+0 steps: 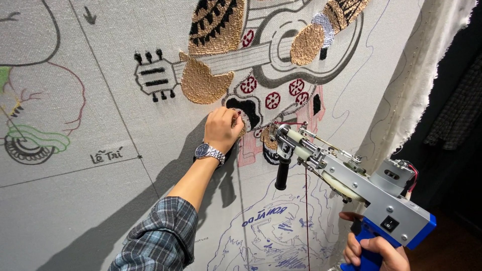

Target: The recorder uses a tufting gun to create a rug on a vertical frame.

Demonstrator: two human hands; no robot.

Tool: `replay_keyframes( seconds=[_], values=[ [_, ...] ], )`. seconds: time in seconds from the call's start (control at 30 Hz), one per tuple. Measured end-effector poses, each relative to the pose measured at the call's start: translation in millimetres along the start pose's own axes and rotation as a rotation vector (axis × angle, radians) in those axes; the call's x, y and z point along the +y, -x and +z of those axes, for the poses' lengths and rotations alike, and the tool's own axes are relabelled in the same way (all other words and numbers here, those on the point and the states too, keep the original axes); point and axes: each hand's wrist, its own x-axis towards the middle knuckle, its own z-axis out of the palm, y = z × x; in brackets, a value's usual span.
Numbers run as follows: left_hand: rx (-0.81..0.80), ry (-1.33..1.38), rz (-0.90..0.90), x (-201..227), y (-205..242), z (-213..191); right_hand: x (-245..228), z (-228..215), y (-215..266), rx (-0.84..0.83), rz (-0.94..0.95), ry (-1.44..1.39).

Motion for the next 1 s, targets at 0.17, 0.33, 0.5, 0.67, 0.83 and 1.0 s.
replay_keyframes(
  seconds=[0.17,0.33,0.5,0.67,0.83,1.0],
  values=[
    [0.057,0.043,-0.016,6.0,-2.1,-2.4,3.1,-4.7,-1.4,-0.009,-0.009,-0.005],
    [0.080,0.001,-0.024,3.9,-1.5,7.0,3.1,-7.5,0.9,0.021,0.023,-0.007],
    [0.085,-0.027,-0.032,5.3,-3.0,7.7,1.5,-6.4,4.1,-0.053,-0.022,-0.070],
    [0.076,0.024,-0.030,1.3,-1.4,0.8,-1.0,-7.9,4.8,-0.049,-0.045,-0.048],
    [0.055,0.157,0.027,-23.2,8.4,-1.5,0.0,-14.1,3.3,-0.053,-0.043,-0.057],
    [0.044,0.162,0.160,-11.2,8.4,-24.9,3.8,-21.0,-5.7,-0.081,-0.015,-0.021]
  ],
)
